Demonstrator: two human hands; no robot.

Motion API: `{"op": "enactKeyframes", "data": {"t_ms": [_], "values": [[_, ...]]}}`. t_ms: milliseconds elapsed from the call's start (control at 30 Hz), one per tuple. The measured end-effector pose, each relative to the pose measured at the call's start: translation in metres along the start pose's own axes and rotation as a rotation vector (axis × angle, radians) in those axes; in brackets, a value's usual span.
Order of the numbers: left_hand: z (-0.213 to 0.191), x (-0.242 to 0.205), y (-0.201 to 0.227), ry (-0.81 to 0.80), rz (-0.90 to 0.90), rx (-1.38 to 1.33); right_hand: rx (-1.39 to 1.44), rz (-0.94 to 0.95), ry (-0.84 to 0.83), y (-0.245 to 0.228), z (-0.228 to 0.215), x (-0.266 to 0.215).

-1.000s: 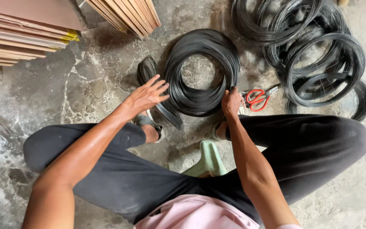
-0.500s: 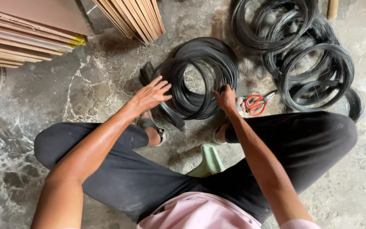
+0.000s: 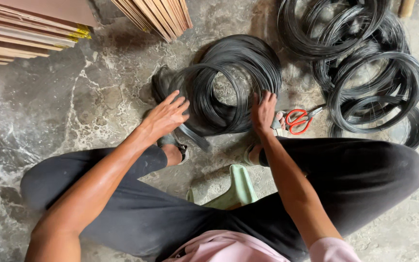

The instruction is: The person sits on a small stool and coils a long black wire into a circular bundle by hand. They repeatedly wrap the wire around the existing coil and adjust the shape to keep it neat. Finally, they lift the completed coil and hang it on a hook attached to a stack of wooden planks.

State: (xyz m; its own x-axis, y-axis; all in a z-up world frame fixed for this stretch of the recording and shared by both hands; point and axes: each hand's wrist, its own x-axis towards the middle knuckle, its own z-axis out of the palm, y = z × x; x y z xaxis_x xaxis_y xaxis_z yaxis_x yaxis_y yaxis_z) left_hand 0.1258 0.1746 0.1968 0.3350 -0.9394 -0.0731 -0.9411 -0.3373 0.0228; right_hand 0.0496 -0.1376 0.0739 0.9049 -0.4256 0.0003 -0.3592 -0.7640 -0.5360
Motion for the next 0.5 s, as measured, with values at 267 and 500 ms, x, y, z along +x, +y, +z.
{"op": "enactKeyframes", "data": {"t_ms": [267,500], "values": [[-0.026,0.0,0.016,0.123,-0.079,0.038,-0.084,0.035,-0.048,-0.04,0.028,-0.005],[0.0,0.001,0.01,0.063,-0.104,0.042,-0.447,0.14,-0.217,0.015,0.091,0.009]]}}
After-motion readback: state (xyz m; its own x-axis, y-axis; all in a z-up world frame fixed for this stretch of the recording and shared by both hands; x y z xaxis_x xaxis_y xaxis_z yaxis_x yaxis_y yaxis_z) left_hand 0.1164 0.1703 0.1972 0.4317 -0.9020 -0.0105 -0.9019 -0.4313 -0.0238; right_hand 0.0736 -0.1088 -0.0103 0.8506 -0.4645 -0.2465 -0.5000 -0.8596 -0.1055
